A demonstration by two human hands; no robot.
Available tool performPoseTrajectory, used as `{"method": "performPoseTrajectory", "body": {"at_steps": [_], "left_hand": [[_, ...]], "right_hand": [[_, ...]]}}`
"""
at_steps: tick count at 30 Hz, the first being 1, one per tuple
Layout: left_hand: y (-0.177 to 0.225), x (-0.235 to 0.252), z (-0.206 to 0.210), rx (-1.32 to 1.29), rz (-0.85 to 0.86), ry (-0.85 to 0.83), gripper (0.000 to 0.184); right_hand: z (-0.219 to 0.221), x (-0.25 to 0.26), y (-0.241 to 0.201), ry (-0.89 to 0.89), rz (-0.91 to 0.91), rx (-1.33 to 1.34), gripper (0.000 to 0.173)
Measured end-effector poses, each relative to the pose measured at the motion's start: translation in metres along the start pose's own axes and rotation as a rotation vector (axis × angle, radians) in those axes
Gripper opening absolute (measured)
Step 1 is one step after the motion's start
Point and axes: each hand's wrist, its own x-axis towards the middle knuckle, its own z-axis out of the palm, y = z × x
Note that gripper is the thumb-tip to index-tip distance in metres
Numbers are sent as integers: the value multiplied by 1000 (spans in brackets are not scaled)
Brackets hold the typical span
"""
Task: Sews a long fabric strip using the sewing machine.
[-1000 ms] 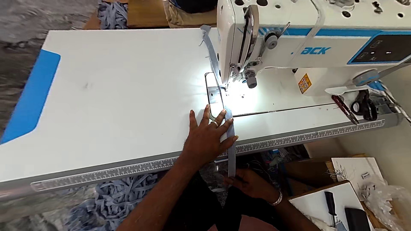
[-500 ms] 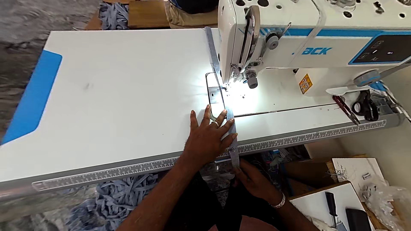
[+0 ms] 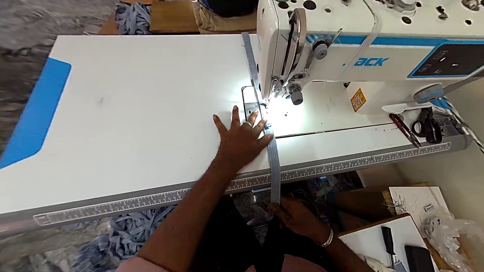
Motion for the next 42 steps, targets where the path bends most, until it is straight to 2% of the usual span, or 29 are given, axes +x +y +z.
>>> {"method": "performPoseTrajectory", "body": {"at_steps": [3,5,6,8,9,10,11,12,14,15,17,18,19,21,23,24,27,30,35,42], "left_hand": [[-6,18,-3,-5,-33,-25,67],[-8,25,-7,-6,-43,-37,65],[-9,27,-8,-3,-42,-37,65],[-9,30,-11,-5,-41,-43,63],[-9,32,-12,-9,-43,-51,62],[-10,33,-13,-12,-48,-57,60],[-10,34,-13,-19,-52,-58,59],[-10,35,-13,-23,-61,-52,58],[-8,35,-12,-33,-75,-34,57],[-6,33,-11,-40,-73,-4,57],[-1,16,-6,-54,-20,65,59],[5,3,-4,-69,34,79,61],[10,-11,-3,-81,88,74,61],[17,-37,4,-62,165,49,60],[15,-51,7,-51,185,28,62],[13,-55,7,-48,193,21,63],[10,-57,8,-56,210,40,65],[10,-58,9,-57,201,55,65],[11,-58,10,-44,199,62,63],[11,-58,10,-40,184,52,62]], "right_hand": [[-25,-9,-13,-100,-8,-275,37],[-66,-27,-40,-31,11,-442,31],[-91,-39,-57,90,36,-481,28],[-141,-57,-82,501,44,-571,27],[-165,-61,-90,728,42,-672,32],[-189,-59,-92,878,99,-802,44],[-212,-54,-90,909,216,-901,58],[-231,-48,-83,865,307,-955,65],[-248,-45,-78,762,416,-1034,61],[-249,-51,-85,766,385,-1034,56],[-236,-70,-98,817,238,-953,52],[-219,-77,-99,785,161,-865,50],[-197,-79,-94,689,87,-774,42],[-140,-64,-65,308,-12,-536,30],[-83,-28,-37,-37,14,-315,45],[-58,-9,-25,-91,-1,-206,53],[-12,31,-2,10,-155,68,32],[-3,35,-1,35,-230,117,23],[-6,14,3,-68,-183,132,27],[8,8,7,-53,-138,122,30]]}}
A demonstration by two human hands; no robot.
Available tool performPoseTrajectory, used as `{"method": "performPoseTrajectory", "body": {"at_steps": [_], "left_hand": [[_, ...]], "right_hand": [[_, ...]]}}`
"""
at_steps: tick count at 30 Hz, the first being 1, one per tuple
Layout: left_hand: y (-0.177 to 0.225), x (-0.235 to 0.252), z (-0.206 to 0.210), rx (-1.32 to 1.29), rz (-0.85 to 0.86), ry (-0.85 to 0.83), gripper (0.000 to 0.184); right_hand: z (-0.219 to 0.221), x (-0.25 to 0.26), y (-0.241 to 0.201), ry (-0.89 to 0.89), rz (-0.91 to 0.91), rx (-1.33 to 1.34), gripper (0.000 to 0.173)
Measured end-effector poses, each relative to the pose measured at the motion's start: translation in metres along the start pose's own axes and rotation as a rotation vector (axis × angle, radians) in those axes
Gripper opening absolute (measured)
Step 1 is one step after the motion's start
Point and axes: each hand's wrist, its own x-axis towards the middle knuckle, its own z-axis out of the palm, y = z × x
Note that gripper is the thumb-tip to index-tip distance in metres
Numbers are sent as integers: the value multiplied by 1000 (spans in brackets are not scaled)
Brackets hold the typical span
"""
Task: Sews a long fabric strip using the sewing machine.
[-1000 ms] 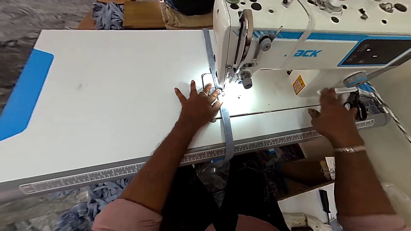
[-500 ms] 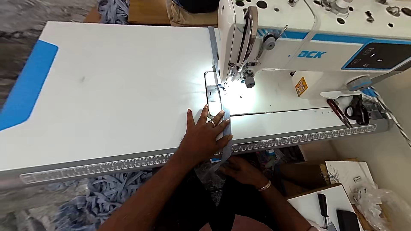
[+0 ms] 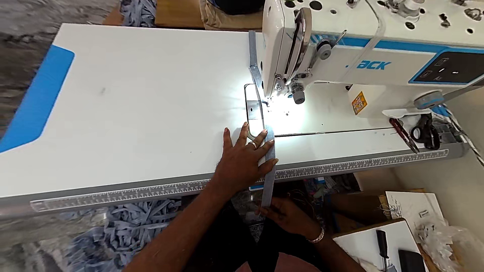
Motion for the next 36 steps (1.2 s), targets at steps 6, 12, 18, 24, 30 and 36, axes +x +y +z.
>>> {"method": "performPoseTrajectory", "body": {"at_steps": [6,12,18,24,30,36], "left_hand": [[1,0,0,8,-2,-11,65],[1,0,1,12,-3,-4,66],[1,0,1,14,-1,-12,66],[0,0,2,13,6,-7,63],[0,0,-1,-4,11,-14,59],[-1,10,-6,26,-46,-52,74]], "right_hand": [[-5,-1,-1,-13,27,-17,30],[-2,-1,-1,-35,12,-10,32],[-3,-1,-6,-25,-37,28,31],[1,-4,-1,16,-57,178,30],[-6,-13,-2,46,67,184,31],[-6,-14,-1,37,133,151,32]]}}
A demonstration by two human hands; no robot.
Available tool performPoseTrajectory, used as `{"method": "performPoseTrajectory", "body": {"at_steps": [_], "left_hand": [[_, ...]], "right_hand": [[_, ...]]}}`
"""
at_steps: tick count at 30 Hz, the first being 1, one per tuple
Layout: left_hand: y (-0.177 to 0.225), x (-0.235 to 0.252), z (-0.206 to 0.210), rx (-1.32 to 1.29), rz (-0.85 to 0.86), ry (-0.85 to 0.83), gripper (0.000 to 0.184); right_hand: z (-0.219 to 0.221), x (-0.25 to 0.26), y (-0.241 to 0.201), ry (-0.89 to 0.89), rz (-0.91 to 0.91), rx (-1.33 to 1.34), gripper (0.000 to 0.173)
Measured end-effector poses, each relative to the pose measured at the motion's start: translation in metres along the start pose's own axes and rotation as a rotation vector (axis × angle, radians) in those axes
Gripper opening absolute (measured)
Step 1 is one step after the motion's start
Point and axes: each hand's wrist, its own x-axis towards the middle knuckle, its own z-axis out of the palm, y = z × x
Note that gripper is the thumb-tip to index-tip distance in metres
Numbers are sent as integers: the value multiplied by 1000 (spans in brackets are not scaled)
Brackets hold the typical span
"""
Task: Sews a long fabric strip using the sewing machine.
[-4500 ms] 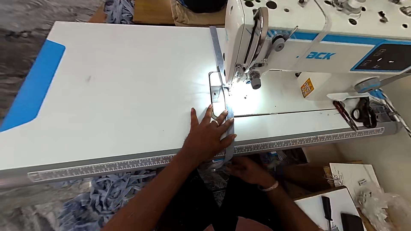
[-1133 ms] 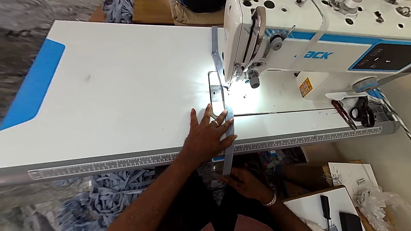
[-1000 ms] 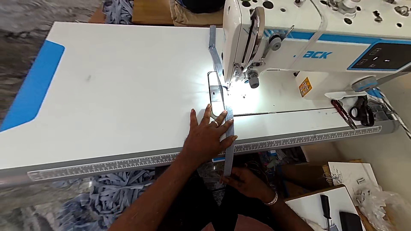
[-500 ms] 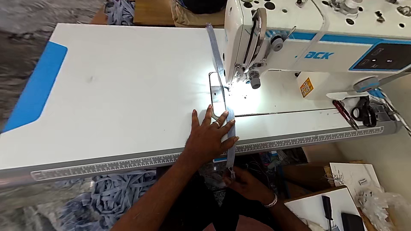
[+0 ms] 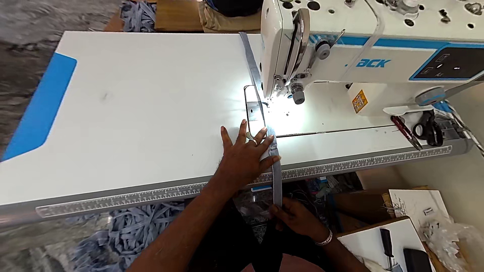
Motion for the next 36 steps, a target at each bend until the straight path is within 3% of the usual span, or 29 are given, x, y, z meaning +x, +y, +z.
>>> {"method": "performPoseTrajectory", "body": {"at_steps": [12,16,18,20,22,23,25,27,31,32,34,36], "left_hand": [[-29,72,-12,24,-188,-57,64],[-34,80,-15,-9,-206,-47,59],[-35,80,-15,-30,-205,-31,57],[-36,77,-14,-38,-200,-27,56],[-36,80,-15,-48,-196,-32,57],[-36,80,-15,-50,-197,-33,56],[-35,80,-16,-52,-201,-32,57],[-33,80,-14,-53,-209,-19,57],[-29,67,-8,-41,-184,88,61],[-23,59,-7,-49,-142,117,64],[-7,36,-3,-56,-49,107,68],[6,13,4,-27,17,62,66]], "right_hand": [[4,2,4,-21,27,-100,36],[-12,-9,-15,-80,21,-382,40],[-43,-32,-64,100,-13,-569,33],[-89,-58,-116,505,-46,-734,28],[-144,-66,-151,904,-41,-1012,39],[-170,-62,-158,974,53,-1148,49],[-209,-43,-153,886,260,-1298,65],[-223,-34,-154,795,379,-1367,65],[-178,-67,-159,908,10,-1110,50],[-154,-69,-147,834,-66,-991,41],[-106,-56,-101,439,-81,-738,29],[-65,-23,-54,114,17,-579,47]]}}
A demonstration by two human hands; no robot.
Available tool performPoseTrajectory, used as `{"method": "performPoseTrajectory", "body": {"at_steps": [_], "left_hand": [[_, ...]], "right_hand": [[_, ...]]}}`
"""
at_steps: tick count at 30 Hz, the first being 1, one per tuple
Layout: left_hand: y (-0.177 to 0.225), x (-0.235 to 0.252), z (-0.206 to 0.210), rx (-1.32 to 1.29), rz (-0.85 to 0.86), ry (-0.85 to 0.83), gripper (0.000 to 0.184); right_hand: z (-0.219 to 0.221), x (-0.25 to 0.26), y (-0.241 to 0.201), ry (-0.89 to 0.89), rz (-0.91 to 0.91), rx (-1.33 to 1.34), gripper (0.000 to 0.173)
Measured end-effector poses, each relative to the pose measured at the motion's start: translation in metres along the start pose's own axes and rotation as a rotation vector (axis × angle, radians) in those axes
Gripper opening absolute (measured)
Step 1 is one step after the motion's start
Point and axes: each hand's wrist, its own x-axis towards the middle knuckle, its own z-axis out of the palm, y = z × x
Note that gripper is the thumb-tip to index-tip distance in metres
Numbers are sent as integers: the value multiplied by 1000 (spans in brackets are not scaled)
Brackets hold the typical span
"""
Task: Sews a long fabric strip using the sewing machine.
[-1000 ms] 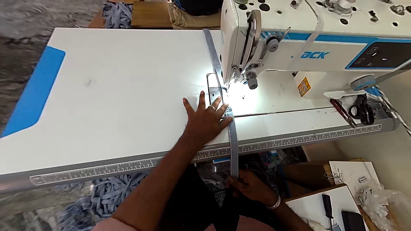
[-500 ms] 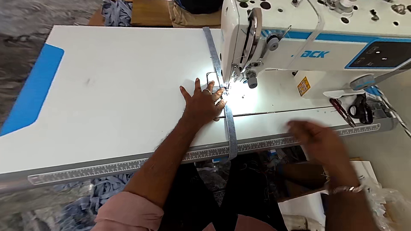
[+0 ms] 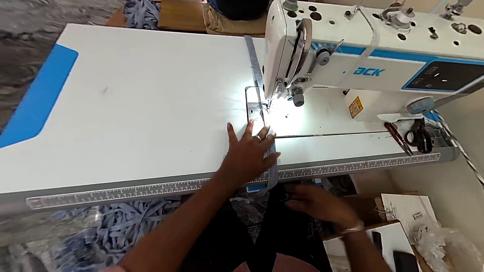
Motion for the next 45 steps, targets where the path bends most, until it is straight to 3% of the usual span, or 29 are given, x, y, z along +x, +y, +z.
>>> {"method": "performPoseTrajectory", "body": {"at_steps": [1,3,6,30,37,45], "left_hand": [[2,-8,2,-3,17,-2,65],[1,-15,1,-26,20,4,62],[-2,-16,0,-37,5,-5,61],[-2,-18,1,-28,0,-7,61],[-2,-17,0,-15,2,-19,61],[-2,-18,1,-17,9,-18,59]], "right_hand": [[27,14,5,-42,-30,89,53],[63,37,9,1,-133,283,37],[80,49,2,70,-230,393,23],[96,30,14,-116,-146,311,29],[89,28,11,-67,-178,336,35],[88,28,14,28,-227,398,31]]}}
